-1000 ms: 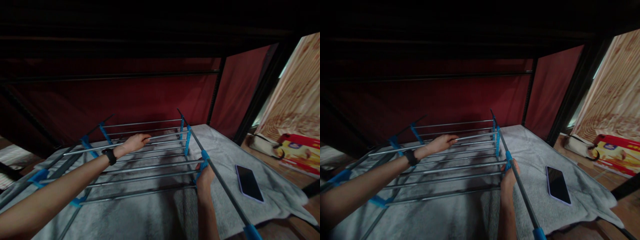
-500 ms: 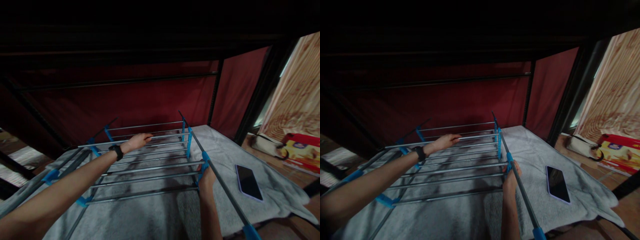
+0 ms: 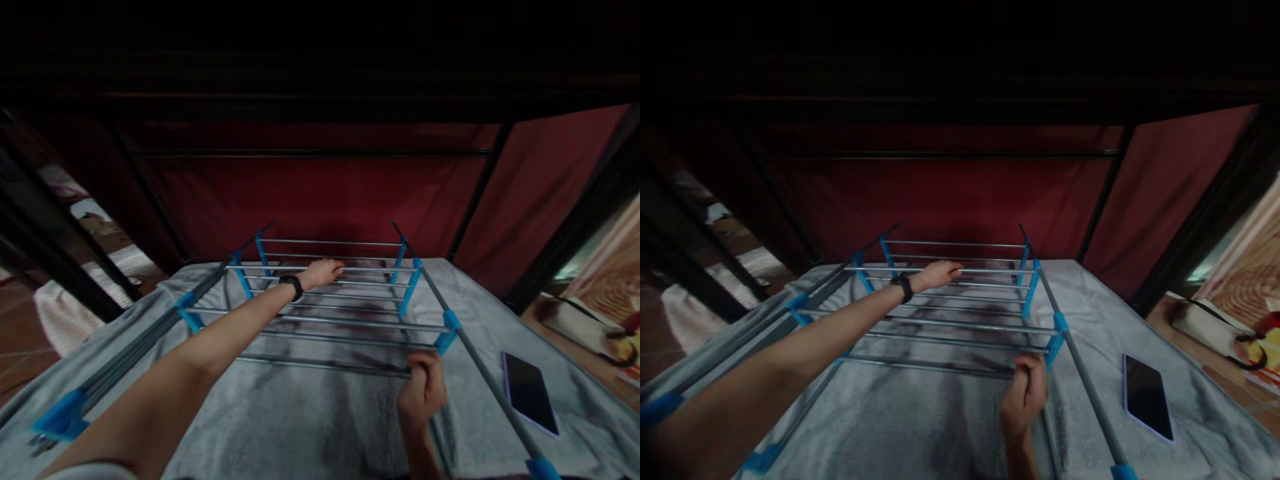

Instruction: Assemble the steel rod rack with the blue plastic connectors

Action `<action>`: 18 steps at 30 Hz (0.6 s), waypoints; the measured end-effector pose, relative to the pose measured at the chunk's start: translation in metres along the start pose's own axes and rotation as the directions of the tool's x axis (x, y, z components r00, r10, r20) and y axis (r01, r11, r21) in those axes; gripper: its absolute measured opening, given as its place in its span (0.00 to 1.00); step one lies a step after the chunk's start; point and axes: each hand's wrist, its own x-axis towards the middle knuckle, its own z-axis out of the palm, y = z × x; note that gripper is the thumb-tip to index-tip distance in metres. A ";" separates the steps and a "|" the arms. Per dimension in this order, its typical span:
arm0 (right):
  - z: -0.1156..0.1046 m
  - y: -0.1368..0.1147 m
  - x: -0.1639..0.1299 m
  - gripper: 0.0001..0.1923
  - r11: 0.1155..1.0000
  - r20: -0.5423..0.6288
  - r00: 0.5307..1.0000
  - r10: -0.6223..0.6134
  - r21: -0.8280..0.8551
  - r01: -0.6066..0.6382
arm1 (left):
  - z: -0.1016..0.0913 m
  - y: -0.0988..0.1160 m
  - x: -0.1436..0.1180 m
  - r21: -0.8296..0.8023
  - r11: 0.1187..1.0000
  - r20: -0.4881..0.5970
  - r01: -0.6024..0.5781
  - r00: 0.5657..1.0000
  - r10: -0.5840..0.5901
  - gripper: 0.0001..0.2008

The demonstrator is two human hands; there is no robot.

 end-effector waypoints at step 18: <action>0.199 -0.023 0.117 0.17 0.632 0.897 0.442 -0.011 -0.337 0.698 | 0.018 -0.018 0.015 -0.145 0.969 -0.096 -0.198 0.978 0.186 0.14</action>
